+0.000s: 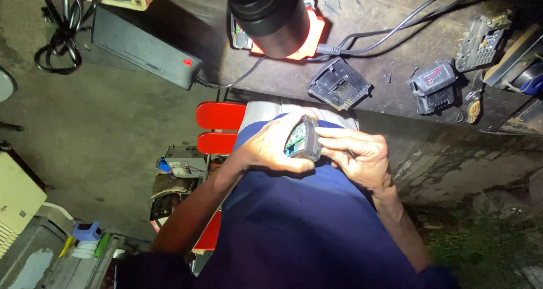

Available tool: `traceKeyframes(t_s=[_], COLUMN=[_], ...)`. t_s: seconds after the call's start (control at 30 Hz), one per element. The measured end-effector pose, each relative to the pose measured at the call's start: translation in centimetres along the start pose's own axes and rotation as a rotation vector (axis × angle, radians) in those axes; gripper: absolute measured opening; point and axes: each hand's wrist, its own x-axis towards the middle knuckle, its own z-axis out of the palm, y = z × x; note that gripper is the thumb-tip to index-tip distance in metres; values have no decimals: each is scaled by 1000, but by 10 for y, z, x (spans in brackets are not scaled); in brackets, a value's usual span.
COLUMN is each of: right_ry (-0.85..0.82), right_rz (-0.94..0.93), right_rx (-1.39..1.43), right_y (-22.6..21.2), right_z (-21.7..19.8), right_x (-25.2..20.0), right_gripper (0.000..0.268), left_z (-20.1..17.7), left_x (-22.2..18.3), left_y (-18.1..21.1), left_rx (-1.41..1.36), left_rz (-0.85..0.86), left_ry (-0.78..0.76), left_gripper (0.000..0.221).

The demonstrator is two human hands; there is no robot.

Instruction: Disassembling a power tool battery pack by removing screws and prying the casing open to access internal components.

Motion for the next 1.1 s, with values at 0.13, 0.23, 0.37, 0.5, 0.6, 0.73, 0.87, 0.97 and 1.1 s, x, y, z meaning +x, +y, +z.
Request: traceKeyframes(t_s=[0.13,0.23,0.37,0.5,0.6,0.73,0.87,0.97,1.1], right_ry=[69,91,73,129,136,128,147,136,116], right_rz=[-90,-116,-46,-152,-172,-181,-231,-246,-252], right_rx=[-40,-124,-129,-338,-359,-335,-350,-375,-396], right_y=[2,-1,-7,-10,-20,-24,-29,-27,-27], right_z=[9,6,7,13,17,20,23,24,24], right_x=[2,0,-5,-3,5,8,13,11,10], right_gripper=[13,27,33,15,12,12,10,10,8], left_z=[-5,-3,-1,2,3,9,15,17,16], left_x=[-3,2,-2,-8,-10,-10,-7,-9,-7], left_y=[20,2,-23,-31,-30,-24,-19,-21,-17], left_rx=[45,-40,-79,-71,-55,-73,-93,-84,-81], left_rz=[-247,-177,-99,-26,35,3,-10,-1,52], left_ry=[-24,24,84,172,224,307,334,371,395], left_gripper=[109,112,103,101,98,90,90,89,83])
